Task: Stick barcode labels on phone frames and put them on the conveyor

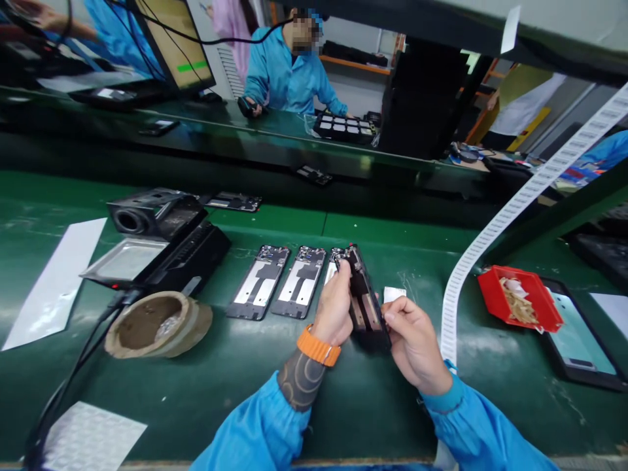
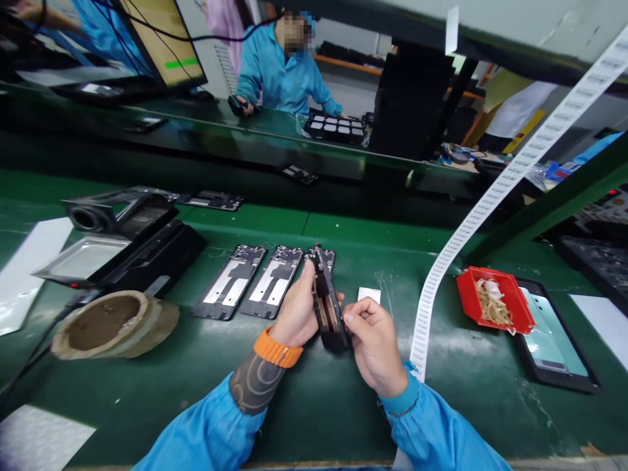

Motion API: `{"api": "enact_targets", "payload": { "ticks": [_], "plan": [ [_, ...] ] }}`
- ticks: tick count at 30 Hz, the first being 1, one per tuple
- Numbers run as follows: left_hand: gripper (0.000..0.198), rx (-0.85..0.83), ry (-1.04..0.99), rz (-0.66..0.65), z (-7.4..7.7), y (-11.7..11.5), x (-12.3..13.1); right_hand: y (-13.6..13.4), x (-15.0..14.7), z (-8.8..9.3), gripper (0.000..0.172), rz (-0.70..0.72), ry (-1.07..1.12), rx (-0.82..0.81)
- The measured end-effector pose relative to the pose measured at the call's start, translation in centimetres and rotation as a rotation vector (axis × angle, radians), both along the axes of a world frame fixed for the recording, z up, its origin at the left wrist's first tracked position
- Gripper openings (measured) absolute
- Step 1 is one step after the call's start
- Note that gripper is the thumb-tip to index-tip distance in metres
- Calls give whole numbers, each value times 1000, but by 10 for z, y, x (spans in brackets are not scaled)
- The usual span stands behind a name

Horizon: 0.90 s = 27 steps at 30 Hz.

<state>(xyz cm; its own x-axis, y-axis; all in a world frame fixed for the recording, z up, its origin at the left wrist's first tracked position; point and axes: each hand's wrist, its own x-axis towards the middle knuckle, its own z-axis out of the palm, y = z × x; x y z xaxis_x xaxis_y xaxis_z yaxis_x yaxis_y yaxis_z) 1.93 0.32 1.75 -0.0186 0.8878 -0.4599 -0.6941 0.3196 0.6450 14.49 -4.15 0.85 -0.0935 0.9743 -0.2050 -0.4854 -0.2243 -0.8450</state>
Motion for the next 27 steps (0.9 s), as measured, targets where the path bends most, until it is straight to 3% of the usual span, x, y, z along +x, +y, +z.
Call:
{"api": "enact_targets", "payload": {
  "ticks": [2,6,9,18,27],
  "plan": [
    [39,-13,-132,-61,2,0,-5,3,2,-2,28,-37,35,-19],
    [58,83,-437,-216,4,-4,-15,10,6,-5,26,-88,54,-28],
    [66,121,-534,-284,4,-7,-20,13,11,-3,25,-81,56,-24],
    [74,26,-489,-341,1,-10,-17,28,37,-5,21,-167,-11,27],
    [73,-22,-481,-339,10,-11,-20,36,47,-6,27,-185,14,-13]
  ]
}}
